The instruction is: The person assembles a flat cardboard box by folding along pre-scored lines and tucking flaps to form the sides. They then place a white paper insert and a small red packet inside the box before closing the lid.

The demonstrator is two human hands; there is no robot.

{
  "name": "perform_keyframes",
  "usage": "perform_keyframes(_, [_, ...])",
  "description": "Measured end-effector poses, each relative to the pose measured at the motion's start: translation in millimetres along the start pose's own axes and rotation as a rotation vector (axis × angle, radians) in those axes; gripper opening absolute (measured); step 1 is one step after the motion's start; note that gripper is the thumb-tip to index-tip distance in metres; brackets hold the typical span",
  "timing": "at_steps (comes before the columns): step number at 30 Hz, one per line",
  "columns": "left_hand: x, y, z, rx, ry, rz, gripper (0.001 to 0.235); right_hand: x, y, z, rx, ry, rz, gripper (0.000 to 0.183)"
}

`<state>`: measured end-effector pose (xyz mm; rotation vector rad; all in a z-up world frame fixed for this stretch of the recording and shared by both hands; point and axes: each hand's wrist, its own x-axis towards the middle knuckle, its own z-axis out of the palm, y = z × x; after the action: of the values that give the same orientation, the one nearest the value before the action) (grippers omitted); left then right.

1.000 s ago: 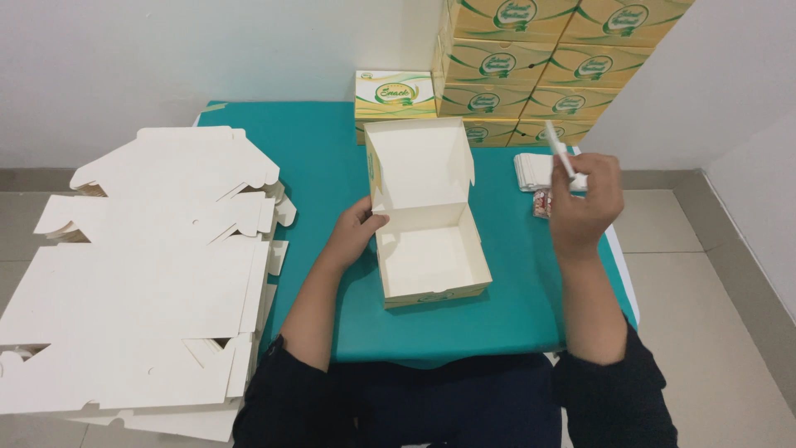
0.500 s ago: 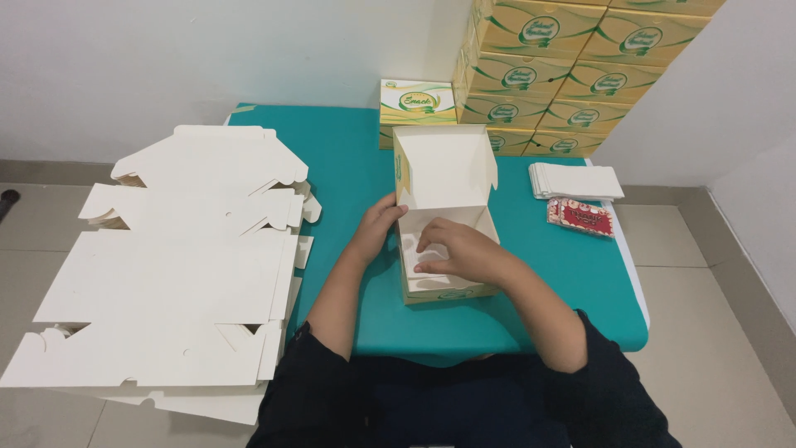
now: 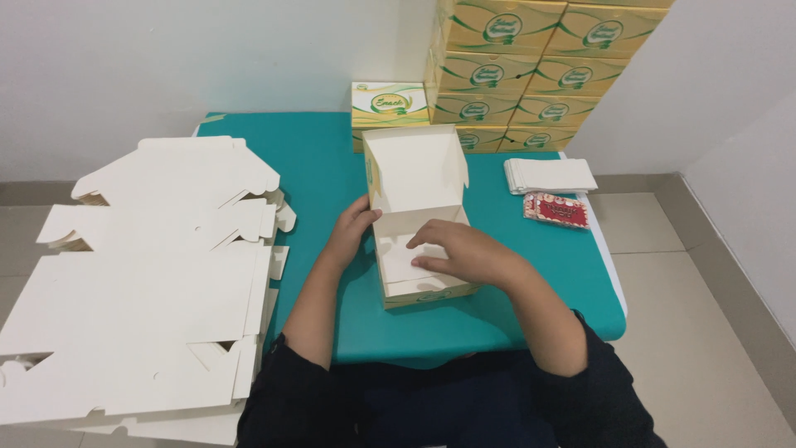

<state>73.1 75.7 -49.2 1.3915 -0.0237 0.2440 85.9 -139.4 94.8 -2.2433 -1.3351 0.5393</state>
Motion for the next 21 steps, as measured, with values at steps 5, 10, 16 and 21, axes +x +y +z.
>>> perform_keyframes(5, [-8.0, 10.4, 6.4, -0.019, 0.013, -0.042, 0.057, -52.4, 77.9, -20.2, 0.395, 0.497, 0.004, 0.018])
perform_keyframes(10, [-8.5, 17.6, 6.0, 0.049, 0.011, -0.091, 0.088, -80.6, 183.0, -18.8, -0.327, 0.659, 0.545, 0.032])
perform_keyframes(16, [-3.8, 4.7, -3.3, 0.106, -0.003, -0.084, 0.105, -80.2, 230.2, 10.7, -0.668, 0.499, 0.591, 0.035])
perform_keyframes(21, [-4.5, 2.0, -7.3, 0.089, 0.012, -0.055, 0.108, -76.7, 277.0, 22.6, -0.965, 0.499, 0.544, 0.026])
